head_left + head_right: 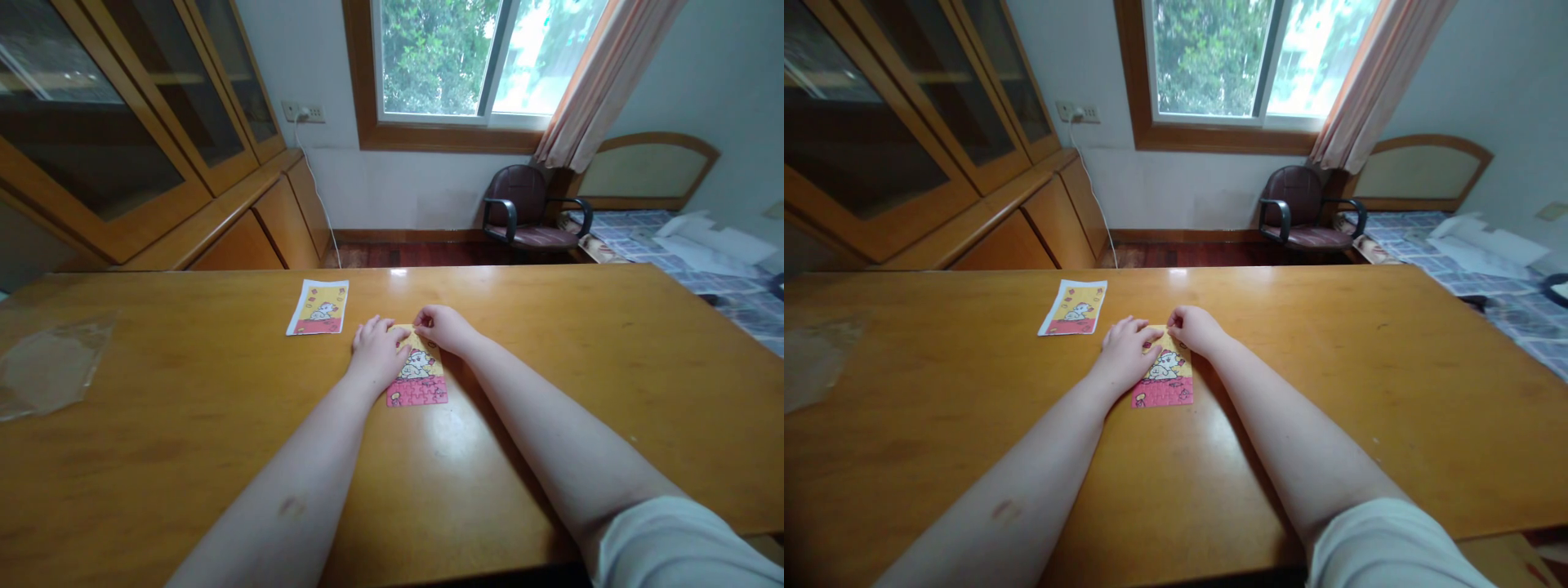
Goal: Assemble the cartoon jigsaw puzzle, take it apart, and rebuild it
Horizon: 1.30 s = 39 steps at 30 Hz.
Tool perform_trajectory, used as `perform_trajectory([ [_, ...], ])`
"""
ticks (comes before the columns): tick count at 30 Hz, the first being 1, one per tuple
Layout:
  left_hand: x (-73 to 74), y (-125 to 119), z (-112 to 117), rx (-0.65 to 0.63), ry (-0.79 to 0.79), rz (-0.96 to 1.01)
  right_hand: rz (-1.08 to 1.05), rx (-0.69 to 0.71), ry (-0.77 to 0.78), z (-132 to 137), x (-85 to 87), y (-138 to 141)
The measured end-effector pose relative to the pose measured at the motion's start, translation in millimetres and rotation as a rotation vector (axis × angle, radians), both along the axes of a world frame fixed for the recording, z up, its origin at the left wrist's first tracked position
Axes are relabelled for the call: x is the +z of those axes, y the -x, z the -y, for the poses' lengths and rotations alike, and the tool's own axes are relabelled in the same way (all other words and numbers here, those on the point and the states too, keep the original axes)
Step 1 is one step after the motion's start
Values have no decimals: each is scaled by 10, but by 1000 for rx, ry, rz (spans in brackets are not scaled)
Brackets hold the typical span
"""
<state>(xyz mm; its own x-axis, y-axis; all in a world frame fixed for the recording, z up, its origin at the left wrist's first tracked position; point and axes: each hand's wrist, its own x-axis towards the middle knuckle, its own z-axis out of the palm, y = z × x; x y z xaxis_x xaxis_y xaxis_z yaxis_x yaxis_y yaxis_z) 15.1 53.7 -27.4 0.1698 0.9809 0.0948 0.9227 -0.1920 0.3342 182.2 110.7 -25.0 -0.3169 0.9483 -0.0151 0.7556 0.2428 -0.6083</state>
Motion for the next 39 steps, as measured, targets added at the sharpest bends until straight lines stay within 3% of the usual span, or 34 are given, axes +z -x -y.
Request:
perform_trajectory([
  [11,44,32,-1,-11,-87,77,-245,-86,56,-84,-48,-100],
  [18,50,30,15,-64,-48,0,-119,-42,30,-82,-98,-58],
  [27,117,25,35,-88,91,-57,-144,-87,65,-73,-96,6],
  [32,46,19,16,-116,133,-112,-462,-141,-25,-136,-206,-63],
  [35,0,30,1,-107,157,-117,-641,-259,-74,-217,-278,-179],
  [37,-7,34,6,-103,177,-113,-572,-312,-105,-249,-287,-272],
  [39,-1,33,22,-130,203,-125,-437,-232,-99,-249,-253,-365],
])
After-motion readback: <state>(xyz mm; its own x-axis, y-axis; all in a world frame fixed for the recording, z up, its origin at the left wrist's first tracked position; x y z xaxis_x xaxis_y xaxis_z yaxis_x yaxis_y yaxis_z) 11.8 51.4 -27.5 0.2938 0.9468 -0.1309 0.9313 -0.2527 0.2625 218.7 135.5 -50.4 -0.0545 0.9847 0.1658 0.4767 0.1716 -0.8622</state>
